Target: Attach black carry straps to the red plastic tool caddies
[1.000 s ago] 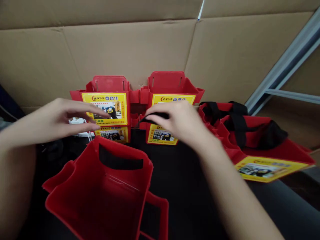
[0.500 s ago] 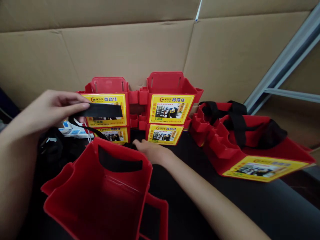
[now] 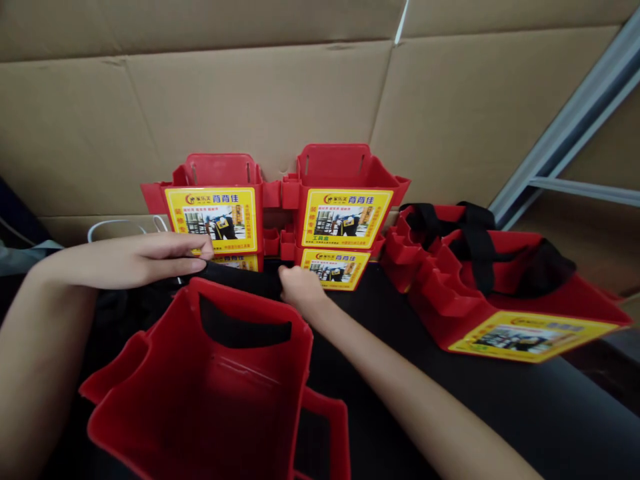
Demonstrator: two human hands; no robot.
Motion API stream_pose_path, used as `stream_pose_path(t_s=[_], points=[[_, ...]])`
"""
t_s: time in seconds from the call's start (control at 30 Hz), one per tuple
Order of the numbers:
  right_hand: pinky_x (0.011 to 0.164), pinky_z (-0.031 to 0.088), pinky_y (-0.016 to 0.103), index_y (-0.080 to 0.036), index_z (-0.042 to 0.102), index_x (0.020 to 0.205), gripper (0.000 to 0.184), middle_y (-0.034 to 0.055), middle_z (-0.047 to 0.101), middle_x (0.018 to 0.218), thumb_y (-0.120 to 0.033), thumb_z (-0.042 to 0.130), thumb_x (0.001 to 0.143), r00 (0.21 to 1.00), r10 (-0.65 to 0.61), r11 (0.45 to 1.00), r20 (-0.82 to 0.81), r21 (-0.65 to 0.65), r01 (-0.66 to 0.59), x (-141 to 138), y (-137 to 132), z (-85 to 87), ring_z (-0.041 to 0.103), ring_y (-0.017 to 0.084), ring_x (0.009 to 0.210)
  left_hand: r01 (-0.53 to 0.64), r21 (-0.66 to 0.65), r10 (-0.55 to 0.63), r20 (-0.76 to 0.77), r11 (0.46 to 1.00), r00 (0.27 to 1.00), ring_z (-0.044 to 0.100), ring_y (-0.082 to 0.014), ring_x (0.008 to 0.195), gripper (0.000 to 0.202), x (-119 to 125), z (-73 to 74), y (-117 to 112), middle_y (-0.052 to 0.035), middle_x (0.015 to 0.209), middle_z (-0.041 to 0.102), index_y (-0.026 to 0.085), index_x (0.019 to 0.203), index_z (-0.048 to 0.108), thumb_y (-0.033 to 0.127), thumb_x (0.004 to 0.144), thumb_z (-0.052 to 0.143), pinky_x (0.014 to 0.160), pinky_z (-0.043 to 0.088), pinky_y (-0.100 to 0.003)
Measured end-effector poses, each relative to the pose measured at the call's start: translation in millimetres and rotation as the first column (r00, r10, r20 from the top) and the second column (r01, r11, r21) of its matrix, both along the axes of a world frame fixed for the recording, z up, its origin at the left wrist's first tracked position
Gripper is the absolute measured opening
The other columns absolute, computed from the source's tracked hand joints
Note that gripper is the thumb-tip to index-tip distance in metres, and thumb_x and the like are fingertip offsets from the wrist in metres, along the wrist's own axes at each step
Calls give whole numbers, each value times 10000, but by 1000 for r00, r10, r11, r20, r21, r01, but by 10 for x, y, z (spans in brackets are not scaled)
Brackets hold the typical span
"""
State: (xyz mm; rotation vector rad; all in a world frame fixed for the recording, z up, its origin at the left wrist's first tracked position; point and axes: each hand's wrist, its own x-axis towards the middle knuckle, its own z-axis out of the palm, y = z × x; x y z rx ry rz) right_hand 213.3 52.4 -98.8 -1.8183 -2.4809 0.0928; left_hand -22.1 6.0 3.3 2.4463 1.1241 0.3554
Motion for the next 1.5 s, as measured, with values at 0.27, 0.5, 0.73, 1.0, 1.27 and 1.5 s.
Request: stream_pose_path(t_s=[0.27, 0.5, 0.73, 1.0, 1.27, 1.5], points=[[662, 417, 264, -161, 612, 852, 236, 69, 643, 804, -91, 429, 721, 988, -68, 980, -137, 175, 92, 396, -58, 519, 604, 200, 807, -42, -18, 43, 72, 999, 996, 577, -195, 913, 226, -139, 32, -38, -16, 885, 627, 224, 927, 613, 390, 819, 504, 743, 479, -229], [501, 377, 208, -150, 530, 587, 118, 0, 561, 570, -131, 428, 642, 607, 81, 988, -791, 142, 53, 319, -180, 658, 526, 122, 553, -161, 67, 119, 419, 985, 900, 582, -143, 697, 199, 19, 22, 94, -26, 774, 598, 161, 920, 564, 317, 798, 537, 652, 487, -236], [562, 503, 263, -162, 600, 766, 120, 40, 657, 654, -169, 484, 736, -59, -147, 969, -987, -132, -210, 83, -365, 744, 624, 159, 620, -119, -56, 131, 534, 991, 835, 485, -96, 600, 337, 394, -132, 112, 21, 702, 525, 162, 900, 567, 392, 674, 666, 528, 395, -186], [672, 531, 302, -166, 586, 818, 150, 38, 666, 719, -151, 470, 725, -143, -140, 988, -980, -129, -84, 57, -316, 737, 651, 166, 704, 179, -370, -59, 314, 911, 948, 505, -108, 602, 231, 529, -287, 197, 36, 629, 535, 145, 687, 593, 349, 641, 692, 569, 393, -218], [959, 379, 481, -189, 461, 1199, 574, 110, 528, 1167, -256, 650, 661, 779, 190, 960, -598, 279, -20, 332, -311, 662, 507, 287, 1095, 16, -504, 325, 580, 864, 747, 383, -41, 442, 254, 413, -308, 218, 11, 622, 539, 138, 715, 557, 387, 741, 604, 420, 299, -176], [887, 429, 307, -225, 531, 1034, 210, 69, 529, 1096, -256, 524, 826, 683, 664, 729, -304, 468, -500, 110, -521, 681, 521, 176, 1017, 143, -581, 291, 588, 801, 755, 340, -28, 406, 216, 583, -321, 145, 29, 535, 464, 131, 640, 498, 289, 771, 564, 388, 241, -169]])
